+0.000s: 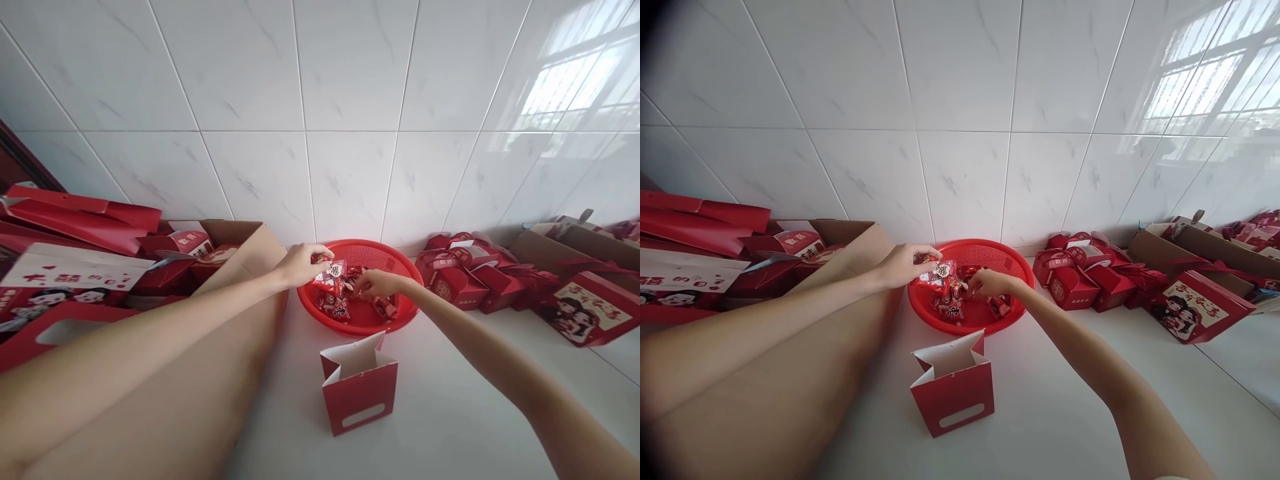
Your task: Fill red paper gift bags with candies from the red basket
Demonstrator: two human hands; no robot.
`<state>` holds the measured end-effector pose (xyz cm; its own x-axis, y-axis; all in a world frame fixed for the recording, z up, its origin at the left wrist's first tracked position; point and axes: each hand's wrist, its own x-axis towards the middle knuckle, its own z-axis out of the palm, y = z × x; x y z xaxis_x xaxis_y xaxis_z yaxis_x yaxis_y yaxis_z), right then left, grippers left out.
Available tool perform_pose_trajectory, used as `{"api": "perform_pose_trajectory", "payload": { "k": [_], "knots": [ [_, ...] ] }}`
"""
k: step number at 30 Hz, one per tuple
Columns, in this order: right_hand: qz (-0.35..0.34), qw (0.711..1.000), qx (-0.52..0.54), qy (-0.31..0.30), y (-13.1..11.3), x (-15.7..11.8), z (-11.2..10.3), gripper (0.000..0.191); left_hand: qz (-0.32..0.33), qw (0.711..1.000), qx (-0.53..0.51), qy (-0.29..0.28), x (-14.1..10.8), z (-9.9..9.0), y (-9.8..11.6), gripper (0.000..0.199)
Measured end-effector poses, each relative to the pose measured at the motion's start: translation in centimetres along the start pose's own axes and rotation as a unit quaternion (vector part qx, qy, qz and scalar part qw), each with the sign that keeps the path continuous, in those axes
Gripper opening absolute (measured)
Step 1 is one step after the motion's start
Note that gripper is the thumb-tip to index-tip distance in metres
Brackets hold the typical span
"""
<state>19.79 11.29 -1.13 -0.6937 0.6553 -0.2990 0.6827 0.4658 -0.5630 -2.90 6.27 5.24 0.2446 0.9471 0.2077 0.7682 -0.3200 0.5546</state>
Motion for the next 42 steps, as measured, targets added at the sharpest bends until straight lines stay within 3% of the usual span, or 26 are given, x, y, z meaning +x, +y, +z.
{"api": "perform_pose_trajectory", "payload": {
  "k": [3, 5, 8, 12, 14, 16, 18, 20, 22, 26, 29, 36, 42],
  "knots": [
    [-0.037, 0.989, 0.016, -0.145, -1.5, 0.2, 1.1, 0.042, 0.003, 1.000, 0.002, -0.001, 0.0, 0.1, -0.1, 0.027],
    [-0.038, 0.984, 0.003, -0.174, -2.1, 0.7, 2.0, 0.050, 0.003, 1.000, 0.004, -0.003, -0.1, 0.1, -0.2, 0.027],
    [-0.015, 0.996, -0.015, -0.087, -1.8, 1.7, 2.2, 0.057, 0.002, 1.000, 0.011, -0.010, -0.1, 0.1, -0.1, 0.028],
    [0.017, 0.999, -0.021, 0.021, -0.2, 1.6, -0.1, 0.052, 0.002, 1.000, 0.013, -0.014, 0.0, 0.0, -0.1, 0.029],
    [0.024, 1.000, -0.010, 0.010, 0.6, 0.8, -1.3, 0.043, 0.003, 1.000, 0.013, -0.011, 0.0, 0.0, -0.1, 0.029],
    [0.034, 0.998, 0.000, -0.051, 1.1, -0.3, -2.1, 0.033, 0.001, 1.000, 0.012, -0.012, 0.0, 0.1, -0.1, 0.029],
    [0.053, 0.991, -0.003, -0.123, 1.7, -1.2, -2.2, 0.026, 0.001, 1.000, 0.011, -0.018, -0.1, 0.1, 0.0, 0.029],
    [0.072, 0.985, -0.018, -0.156, 2.3, -1.8, -1.8, 0.028, 0.003, 1.000, 0.008, -0.021, -0.1, 0.1, 0.0, 0.029],
    [0.080, 0.988, -0.037, -0.130, 2.9, -1.9, -1.3, 0.035, 0.004, 1.000, 0.006, -0.021, -0.2, 0.1, 0.1, 0.028],
    [0.072, 0.995, -0.073, 0.019, 4.1, -1.4, -1.1, 0.054, 0.002, 1.000, 0.013, -0.024, -0.2, 0.1, 0.2, 0.029],
    [0.062, 0.991, -0.078, 0.084, 4.7, -1.2, -1.7, 0.050, 0.006, 0.999, 0.022, -0.025, -0.2, 0.1, 0.0, 0.031],
    [0.039, 0.995, -0.075, 0.058, 4.3, -1.2, -1.5, 0.023, 0.008, 0.999, 0.039, -0.029, -0.1, 0.1, -0.2, 0.032],
    [0.034, 0.996, -0.080, 0.015, 2.7, 0.0, 0.0, 0.025, 0.009, 0.998, 0.053, -0.037, -0.2, 0.1, 0.0, 0.032]
  ]
}}
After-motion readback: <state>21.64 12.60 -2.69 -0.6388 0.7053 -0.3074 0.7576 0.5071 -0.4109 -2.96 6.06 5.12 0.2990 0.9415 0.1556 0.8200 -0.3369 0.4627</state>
